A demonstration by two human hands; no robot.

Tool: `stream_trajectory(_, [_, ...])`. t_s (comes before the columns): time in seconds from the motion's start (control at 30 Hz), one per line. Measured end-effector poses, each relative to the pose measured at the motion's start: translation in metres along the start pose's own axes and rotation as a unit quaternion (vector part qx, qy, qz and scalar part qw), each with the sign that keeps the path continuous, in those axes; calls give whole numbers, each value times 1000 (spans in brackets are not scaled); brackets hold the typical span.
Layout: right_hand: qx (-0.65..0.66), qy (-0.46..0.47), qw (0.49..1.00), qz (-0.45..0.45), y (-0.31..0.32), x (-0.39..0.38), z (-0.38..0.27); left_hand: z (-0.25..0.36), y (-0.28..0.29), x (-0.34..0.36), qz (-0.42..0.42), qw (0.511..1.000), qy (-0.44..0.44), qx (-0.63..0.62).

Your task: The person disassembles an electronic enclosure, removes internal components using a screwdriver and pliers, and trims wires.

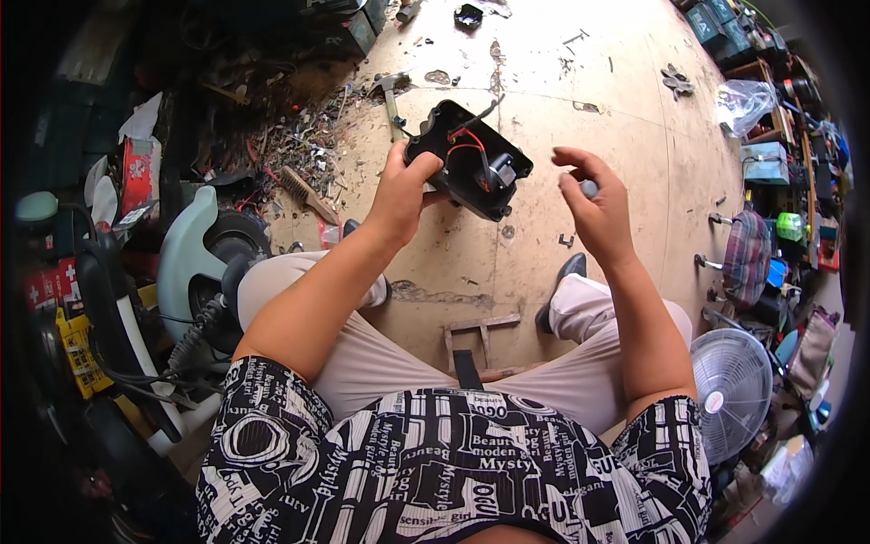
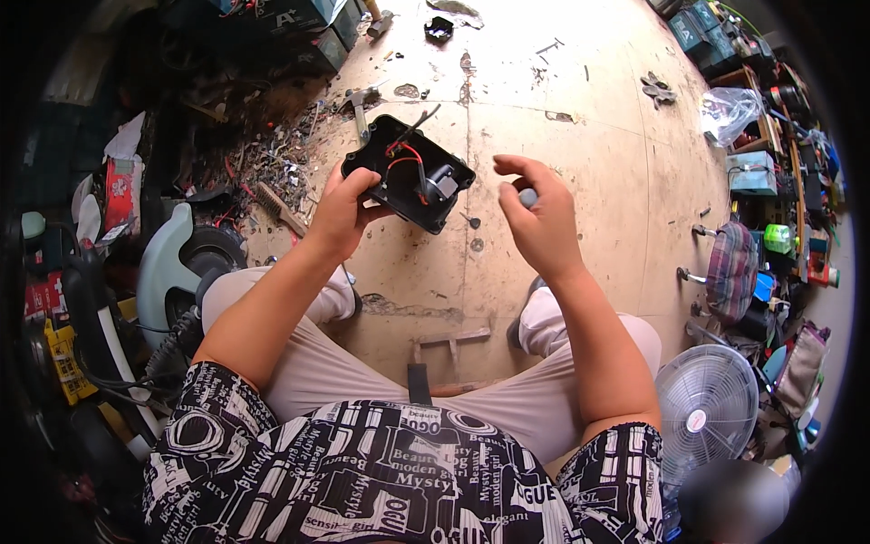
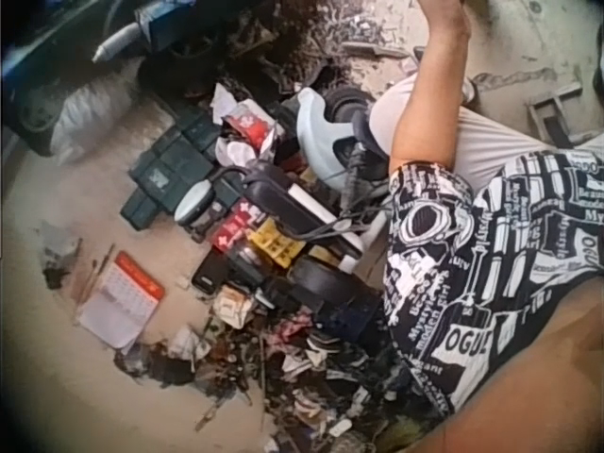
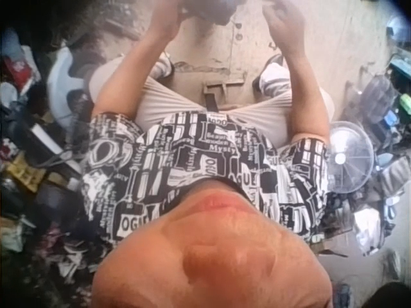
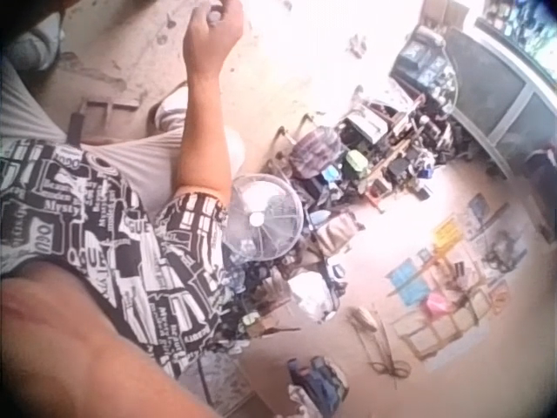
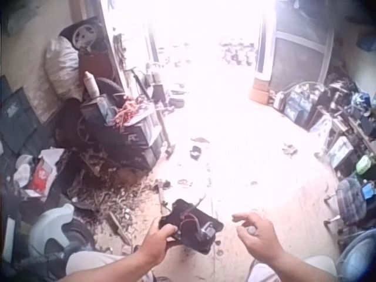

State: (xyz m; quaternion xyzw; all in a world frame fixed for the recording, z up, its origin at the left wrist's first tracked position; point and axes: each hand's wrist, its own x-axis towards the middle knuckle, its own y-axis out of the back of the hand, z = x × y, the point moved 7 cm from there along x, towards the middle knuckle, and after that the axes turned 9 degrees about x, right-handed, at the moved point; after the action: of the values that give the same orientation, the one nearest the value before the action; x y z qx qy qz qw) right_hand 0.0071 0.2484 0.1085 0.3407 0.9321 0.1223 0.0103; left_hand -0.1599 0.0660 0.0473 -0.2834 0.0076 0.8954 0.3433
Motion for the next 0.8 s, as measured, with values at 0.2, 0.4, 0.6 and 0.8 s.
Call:
stream_trajectory(0.2, [133, -208, 967, -67, -29, -16, 26, 2, -16, -6, -54, 998, -8, 26])
stream_trajectory(0.4, [201, -260, 944, -33, -42, -27, 38, -2, -16, -6, 3, 1000, -28, 12])
stream_trajectory(0.6, [178, -199, 964, -9, -58, -34, 28, 1, 1, 8, 29, 997, -68, -20])
stream_trajectory(0.8, [135, -188, 972, -51, -63, -26, 30, 5, -3, -2, 1, 999, 35, 19])
